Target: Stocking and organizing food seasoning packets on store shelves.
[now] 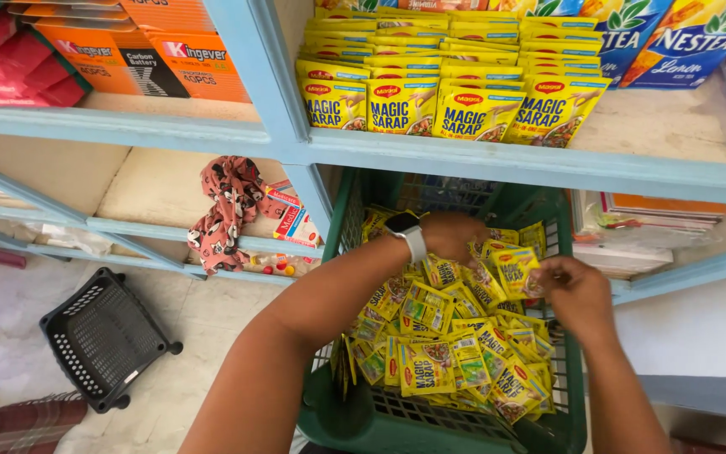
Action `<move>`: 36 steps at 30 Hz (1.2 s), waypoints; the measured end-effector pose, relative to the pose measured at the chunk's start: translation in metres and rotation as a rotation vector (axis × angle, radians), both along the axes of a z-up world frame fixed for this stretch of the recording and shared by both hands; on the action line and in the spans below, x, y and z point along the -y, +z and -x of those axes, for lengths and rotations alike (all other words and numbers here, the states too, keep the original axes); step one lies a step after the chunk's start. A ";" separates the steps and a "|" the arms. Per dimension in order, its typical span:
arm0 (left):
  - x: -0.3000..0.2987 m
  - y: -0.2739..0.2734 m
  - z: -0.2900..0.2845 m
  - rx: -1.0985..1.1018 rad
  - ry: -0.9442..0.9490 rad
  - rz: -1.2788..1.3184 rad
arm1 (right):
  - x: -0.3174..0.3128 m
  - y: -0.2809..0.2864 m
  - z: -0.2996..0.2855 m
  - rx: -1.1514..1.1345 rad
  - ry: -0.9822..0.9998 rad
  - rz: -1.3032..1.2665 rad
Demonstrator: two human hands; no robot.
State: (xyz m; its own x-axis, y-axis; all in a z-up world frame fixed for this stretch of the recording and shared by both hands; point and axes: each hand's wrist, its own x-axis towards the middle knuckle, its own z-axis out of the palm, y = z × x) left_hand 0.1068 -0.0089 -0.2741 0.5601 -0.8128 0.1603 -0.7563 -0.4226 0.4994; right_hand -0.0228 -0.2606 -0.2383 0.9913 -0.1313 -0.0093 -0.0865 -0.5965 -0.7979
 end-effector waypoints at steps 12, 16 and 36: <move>0.006 0.214 0.114 0.129 0.171 0.146 | 0.017 0.072 0.031 0.328 0.046 -0.273; -0.001 0.275 0.123 0.471 0.199 0.195 | 0.001 0.155 0.030 0.516 0.074 -0.158; -0.006 0.312 0.052 1.003 0.472 0.122 | -0.041 0.197 -0.089 0.538 0.275 -0.300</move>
State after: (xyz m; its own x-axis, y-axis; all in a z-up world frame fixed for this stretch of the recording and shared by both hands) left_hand 0.0545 -0.0031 0.0382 0.3804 -0.5003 0.7778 -0.6169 -0.7638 -0.1896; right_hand 0.0658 -0.2198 -0.0418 0.8649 0.0577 0.4986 0.4928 -0.2862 -0.8218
